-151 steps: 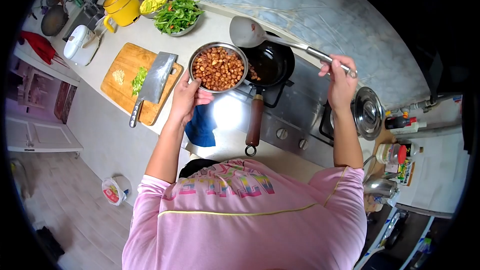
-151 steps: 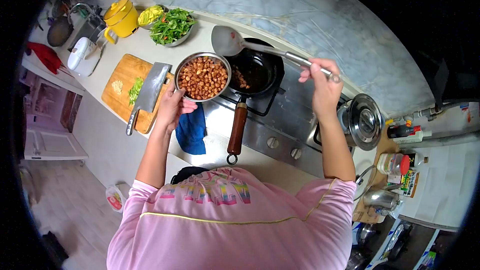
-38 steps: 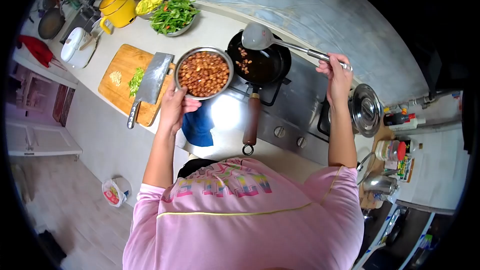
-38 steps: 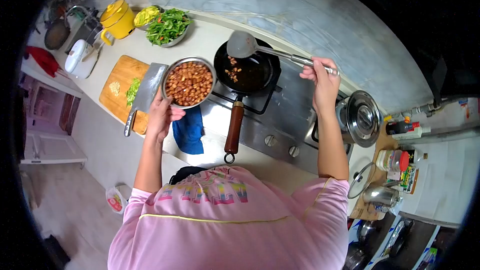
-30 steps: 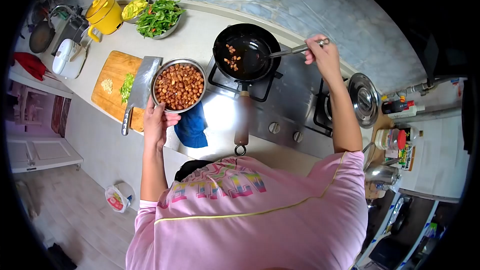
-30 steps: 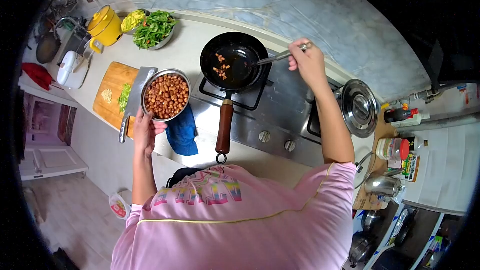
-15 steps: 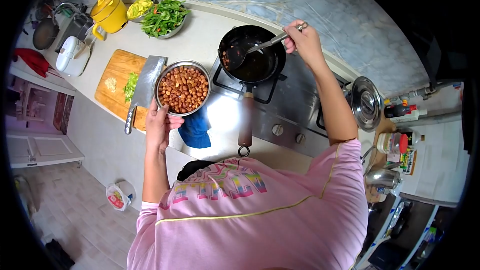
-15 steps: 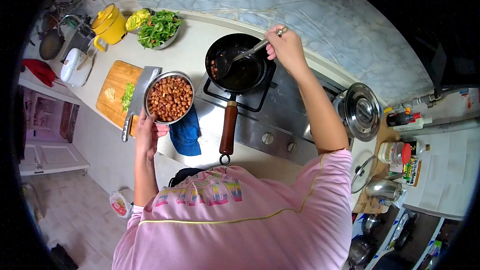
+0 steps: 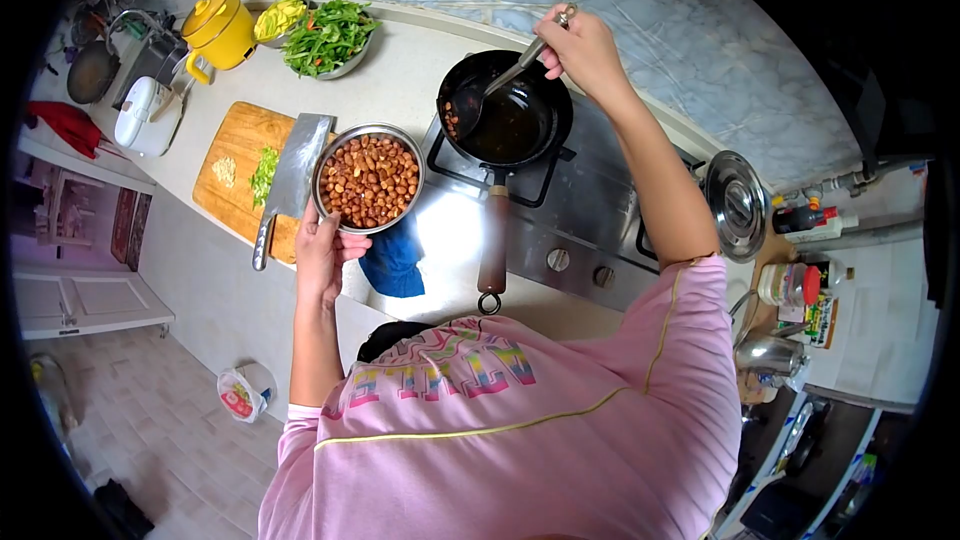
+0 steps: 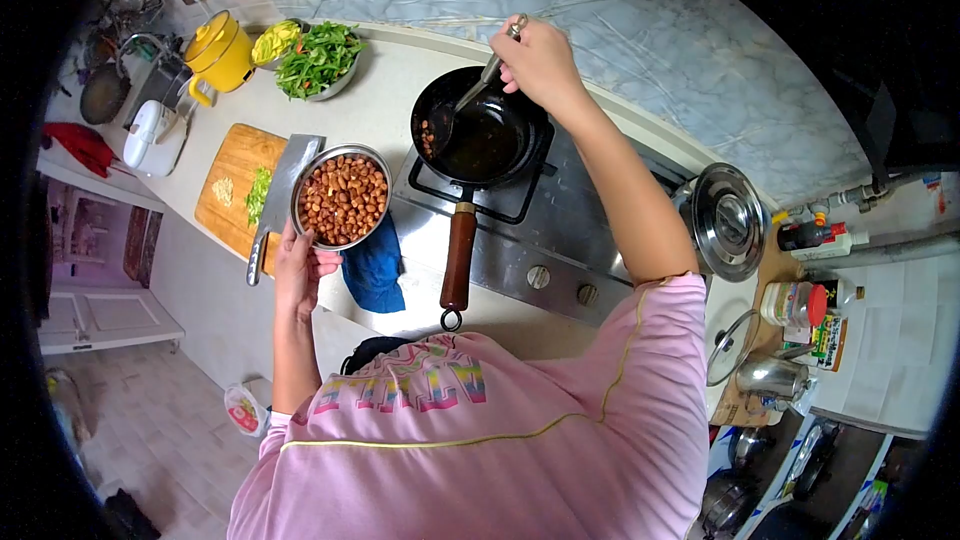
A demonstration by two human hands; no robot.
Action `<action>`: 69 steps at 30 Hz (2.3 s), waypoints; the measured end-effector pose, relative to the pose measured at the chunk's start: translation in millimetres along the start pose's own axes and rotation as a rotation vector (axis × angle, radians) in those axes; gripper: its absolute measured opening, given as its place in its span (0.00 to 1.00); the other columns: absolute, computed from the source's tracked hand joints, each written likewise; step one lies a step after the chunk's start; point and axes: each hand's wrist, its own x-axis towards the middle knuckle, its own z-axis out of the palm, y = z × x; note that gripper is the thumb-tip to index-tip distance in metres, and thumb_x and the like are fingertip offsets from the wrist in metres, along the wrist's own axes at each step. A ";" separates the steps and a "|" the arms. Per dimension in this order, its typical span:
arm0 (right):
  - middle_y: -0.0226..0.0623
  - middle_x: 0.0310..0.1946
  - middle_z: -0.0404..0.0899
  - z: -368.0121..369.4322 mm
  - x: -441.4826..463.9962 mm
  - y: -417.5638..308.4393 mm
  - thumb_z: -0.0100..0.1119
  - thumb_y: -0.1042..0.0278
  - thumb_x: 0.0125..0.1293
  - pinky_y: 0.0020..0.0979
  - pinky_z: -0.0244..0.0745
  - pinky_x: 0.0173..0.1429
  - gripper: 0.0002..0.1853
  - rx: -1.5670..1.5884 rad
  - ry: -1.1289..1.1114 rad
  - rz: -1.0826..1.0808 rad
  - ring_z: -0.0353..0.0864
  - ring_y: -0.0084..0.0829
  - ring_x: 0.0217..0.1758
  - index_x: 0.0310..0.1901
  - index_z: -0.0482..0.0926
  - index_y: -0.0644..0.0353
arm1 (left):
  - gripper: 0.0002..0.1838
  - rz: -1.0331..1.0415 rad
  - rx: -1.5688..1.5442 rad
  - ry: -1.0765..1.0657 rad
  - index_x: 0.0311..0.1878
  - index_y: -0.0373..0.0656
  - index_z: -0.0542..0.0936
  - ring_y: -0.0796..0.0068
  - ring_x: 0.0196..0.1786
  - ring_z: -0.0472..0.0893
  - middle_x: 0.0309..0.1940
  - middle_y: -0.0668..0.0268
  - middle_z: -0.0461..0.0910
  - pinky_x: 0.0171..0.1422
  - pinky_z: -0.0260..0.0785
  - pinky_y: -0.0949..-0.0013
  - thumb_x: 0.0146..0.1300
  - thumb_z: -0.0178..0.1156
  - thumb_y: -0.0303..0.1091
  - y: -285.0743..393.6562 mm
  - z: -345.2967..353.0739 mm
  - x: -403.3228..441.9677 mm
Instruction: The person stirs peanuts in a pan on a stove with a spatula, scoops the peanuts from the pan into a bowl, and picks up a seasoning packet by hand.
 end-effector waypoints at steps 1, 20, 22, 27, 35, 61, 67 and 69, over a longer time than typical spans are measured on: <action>0.31 0.16 0.71 1.3 0.3 -1.9 0.53 0.68 0.59 0.20 0.70 0.18 0.08 -0.004 -0.006 -0.002 0.71 0.18 0.16 0.28 0.72 0.64 | 0.23 0.000 0.002 0.000 0.65 0.41 0.56 0.70 0.21 0.81 0.26 0.56 0.79 0.22 0.77 0.76 0.66 0.41 0.28 0.0 0.1 0.0; 0.39 0.27 0.76 -36.1 -77.1 144.6 0.52 0.69 0.62 0.31 0.78 0.34 0.08 0.777 0.264 0.334 0.78 0.29 0.27 0.38 0.72 0.65 | 0.22 -0.018 0.030 -0.010 0.63 0.41 0.59 0.70 0.22 0.81 0.29 0.56 0.79 0.22 0.76 0.76 0.65 0.40 0.28 -1.1 1.0 9.4; 0.39 0.27 0.76 -34.4 -79.9 143.0 0.52 0.69 0.62 0.32 0.78 0.34 0.08 0.789 0.281 0.329 0.78 0.29 0.28 0.38 0.72 0.65 | 0.21 -0.015 0.033 -0.014 0.62 0.40 0.59 0.70 0.22 0.81 0.28 0.56 0.78 0.22 0.76 0.76 0.65 0.40 0.28 1.6 3.6 10.6; 0.40 0.28 0.77 -30.9 -85.6 144.3 0.50 0.69 0.64 0.30 0.79 0.35 0.08 0.806 0.303 0.314 0.80 0.29 0.29 0.39 0.72 0.66 | 0.21 0.014 0.016 -0.022 0.62 0.39 0.59 0.70 0.22 0.81 0.26 0.56 0.78 0.23 0.76 0.76 0.65 0.41 0.28 7.1 9.7 16.6; 0.39 0.30 0.76 -33.4 -100.6 144.8 0.51 0.69 0.64 0.32 0.78 0.37 0.07 0.860 0.384 0.270 0.79 0.30 0.30 0.38 0.72 0.64 | 0.20 0.047 0.018 -0.074 0.61 0.40 0.60 0.70 0.22 0.81 0.27 0.57 0.78 0.23 0.76 0.77 0.66 0.40 0.27 10.7 20.4 26.1; 0.42 0.27 0.76 -47.8 -104.4 48.1 0.48 0.72 0.66 0.28 0.79 0.34 0.08 0.464 0.444 -0.047 0.78 0.26 0.27 0.39 0.72 0.69 | 0.24 0.027 -0.035 -0.110 0.65 0.43 0.56 0.70 0.22 0.81 0.22 0.56 0.78 0.22 0.76 0.77 0.66 0.43 0.29 -2.1 21.5 35.2; 0.38 0.23 0.74 -56.9 -94.0 77.2 0.51 0.70 0.63 0.25 0.77 0.27 0.07 0.326 0.421 0.117 0.75 0.23 0.22 0.35 0.73 0.66 | 0.22 0.018 -0.004 -0.040 0.64 0.42 0.58 0.71 0.22 0.81 0.27 0.57 0.79 0.22 0.76 0.77 0.66 0.41 0.28 2.0 6.2 19.9; 0.37 0.22 0.73 -53.1 -88.3 70.3 0.52 0.70 0.63 0.24 0.76 0.26 0.07 0.271 0.375 0.137 0.74 0.22 0.22 0.34 0.73 0.66 | 0.22 0.017 0.007 -0.032 0.63 0.41 0.58 0.71 0.22 0.81 0.28 0.57 0.79 0.22 0.76 0.77 0.66 0.41 0.28 1.0 4.3 16.7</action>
